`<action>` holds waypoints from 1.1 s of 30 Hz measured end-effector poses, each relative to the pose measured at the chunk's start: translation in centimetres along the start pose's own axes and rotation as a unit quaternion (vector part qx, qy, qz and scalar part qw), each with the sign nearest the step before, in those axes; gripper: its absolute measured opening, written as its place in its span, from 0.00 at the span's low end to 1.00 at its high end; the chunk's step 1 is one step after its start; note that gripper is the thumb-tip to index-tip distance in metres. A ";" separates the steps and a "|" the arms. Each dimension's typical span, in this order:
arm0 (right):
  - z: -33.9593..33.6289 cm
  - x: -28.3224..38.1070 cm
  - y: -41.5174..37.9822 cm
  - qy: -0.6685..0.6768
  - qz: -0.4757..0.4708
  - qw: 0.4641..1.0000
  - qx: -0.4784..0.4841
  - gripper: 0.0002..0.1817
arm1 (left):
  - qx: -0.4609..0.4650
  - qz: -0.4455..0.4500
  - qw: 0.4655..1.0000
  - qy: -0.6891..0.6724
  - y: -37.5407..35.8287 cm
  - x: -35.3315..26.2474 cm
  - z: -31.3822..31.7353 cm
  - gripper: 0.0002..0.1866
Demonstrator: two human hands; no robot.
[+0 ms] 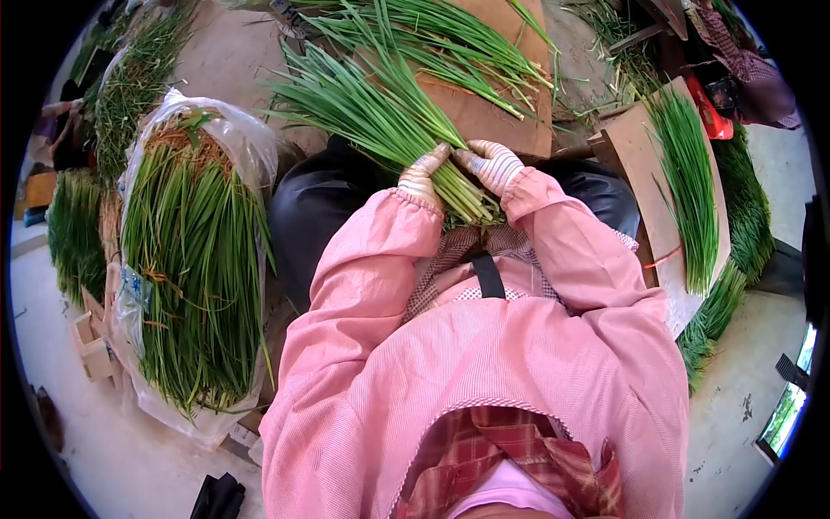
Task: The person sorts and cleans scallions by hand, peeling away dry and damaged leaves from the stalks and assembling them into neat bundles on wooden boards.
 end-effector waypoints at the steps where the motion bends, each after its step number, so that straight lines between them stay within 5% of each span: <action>1: -0.8 -0.5 0.3 -0.019 0.012 0.999 -0.030 0.14 | 0.003 -0.002 1.000 0.002 -0.2 0.0 0.2 0.13; 5: -1.9 1.4 -2.0 -0.035 -0.024 0.997 -0.058 0.09 | 0.038 -0.028 0.999 -0.016 -0.9 0.4 1.2 0.14; 6: -2.1 2.6 -3.3 -0.091 -0.096 0.988 -0.080 0.08 | 0.051 -0.010 0.998 -0.020 -0.4 0.1 0.9 0.15; 7: -1.6 3.9 -5.0 -0.228 -0.060 0.971 -0.048 0.08 | 0.066 0.007 0.997 -0.025 -0.2 -0.3 1.3 0.17; 9: -0.3 5.2 -6.4 -0.454 -0.210 0.861 -0.091 0.08 | 0.096 0.007 0.995 -0.015 -0.6 -0.2 1.4 0.25; 12: 1.5 6.5 -6.9 -0.559 -0.146 0.815 -0.053 0.10 | 0.040 0.017 0.999 0.031 -1.2 -0.3 1.2 0.21; 14: 1.9 6.6 -6.6 -0.537 -0.179 0.823 -0.045 0.11 | -0.029 -0.014 0.996 0.087 -0.4 -0.7 0.3 0.14; 17: 0.7 8.9 -7.1 -0.382 -0.286 0.878 0.026 0.12 | 0.017 0.003 1.000 0.011 -1.3 -2.2 2.1 0.14; 19: -4.6 9.7 -5.8 -0.397 -0.234 0.879 -0.120 0.09 | 0.198 0.080 0.975 -0.058 -1.5 -5.3 5.9 0.18; 20: -8.0 8.5 -4.8 -0.404 -0.253 0.845 -0.243 0.09 | 0.191 0.120 0.974 -0.019 -1.7 -6.4 6.2 0.20; 21: -9.6 9.5 -4.8 -0.494 -0.185 0.806 -0.267 0.09 | 0.184 0.159 0.970 0.020 -1.8 -7.3 6.3 0.22; 23: -11.5 8.2 -3.7 -0.578 -0.094 0.758 -0.288 0.12 | 0.207 0.130 0.970 -0.006 -1.2 -7.3 6.7 0.24; 31: -12.2 6.6 0.0 -0.679 -0.043 0.698 -0.225 0.11 | 0.146 0.061 0.981 -0.107 -2.1 -4.9 6.5 0.20; 33: -13.1 7.8 0.4 -0.574 -0.084 0.789 -0.203 0.10 | 0.130 0.052 0.983 -0.121 -2.0 -4.7 6.2 0.19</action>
Point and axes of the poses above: each hand's wrist, its own y-axis towards the middle knuckle, its own z-axis out of the palm, x = y × z, the point moved 10 cm from there along y, towards the middle knuckle, and after that the axes turned 15 degrees about -y, right-handed, at the moved point
